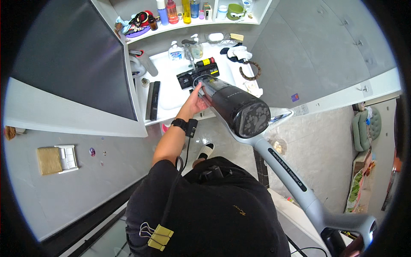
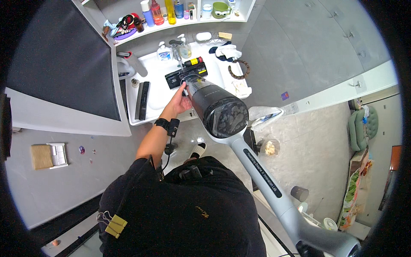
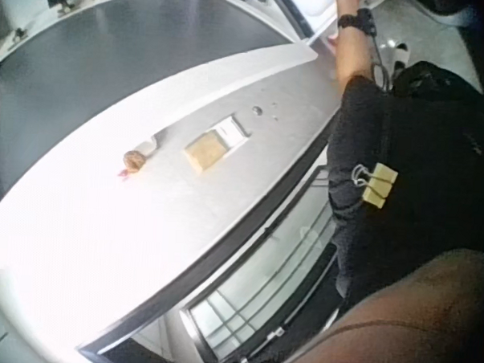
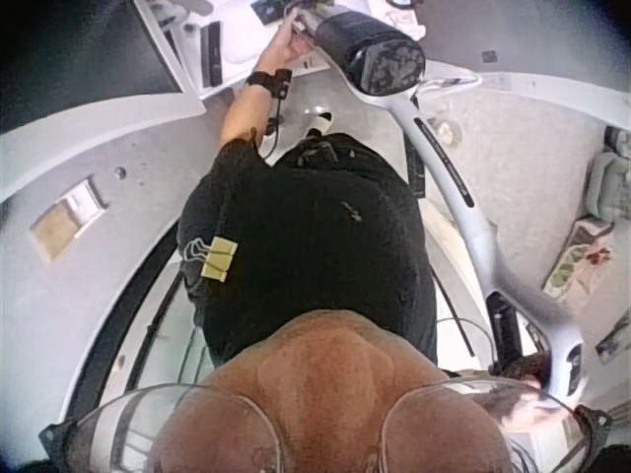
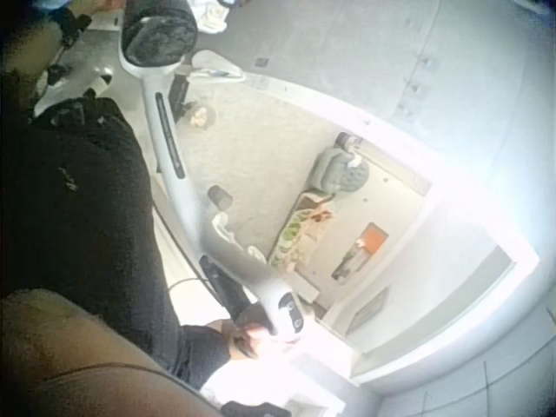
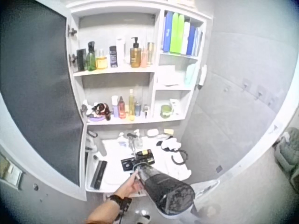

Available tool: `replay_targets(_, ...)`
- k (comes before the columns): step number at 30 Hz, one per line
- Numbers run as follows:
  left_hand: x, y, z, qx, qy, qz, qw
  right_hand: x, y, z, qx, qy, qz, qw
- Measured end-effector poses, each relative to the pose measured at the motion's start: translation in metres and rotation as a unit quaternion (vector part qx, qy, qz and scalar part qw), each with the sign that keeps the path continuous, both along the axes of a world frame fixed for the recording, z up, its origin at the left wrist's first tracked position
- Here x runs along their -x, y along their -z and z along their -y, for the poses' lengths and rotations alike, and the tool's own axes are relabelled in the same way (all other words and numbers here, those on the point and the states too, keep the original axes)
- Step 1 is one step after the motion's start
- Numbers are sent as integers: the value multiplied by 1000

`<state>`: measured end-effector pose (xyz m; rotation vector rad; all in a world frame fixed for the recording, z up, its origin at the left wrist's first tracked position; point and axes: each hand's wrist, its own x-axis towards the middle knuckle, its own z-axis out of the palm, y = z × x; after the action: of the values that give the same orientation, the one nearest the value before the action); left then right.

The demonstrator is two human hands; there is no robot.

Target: The person rinses the water tanks and filter components of a vacuum cleaner under a faucet and then attaches the parts back to the vacuum body.

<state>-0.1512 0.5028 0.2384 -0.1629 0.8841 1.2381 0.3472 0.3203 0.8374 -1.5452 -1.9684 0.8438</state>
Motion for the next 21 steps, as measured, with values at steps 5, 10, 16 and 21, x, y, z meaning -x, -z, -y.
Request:
replay_targets(5,-5,14,-6,-18,-8,29,999,1,2,19,-19,-68,91,993)
replay_targets(10,-26,-11,-11,-29,30,-6,999,8,3,39,-49,-162,186,968)
replay_targets(16,-54,-44,-12,-108,-4,38,993,20,-1,60,-89,-262,260,925)
replay_targets(21,-75,-28,-17,-189,-49,67,978,28,-11,77,-116,-321,291,894)
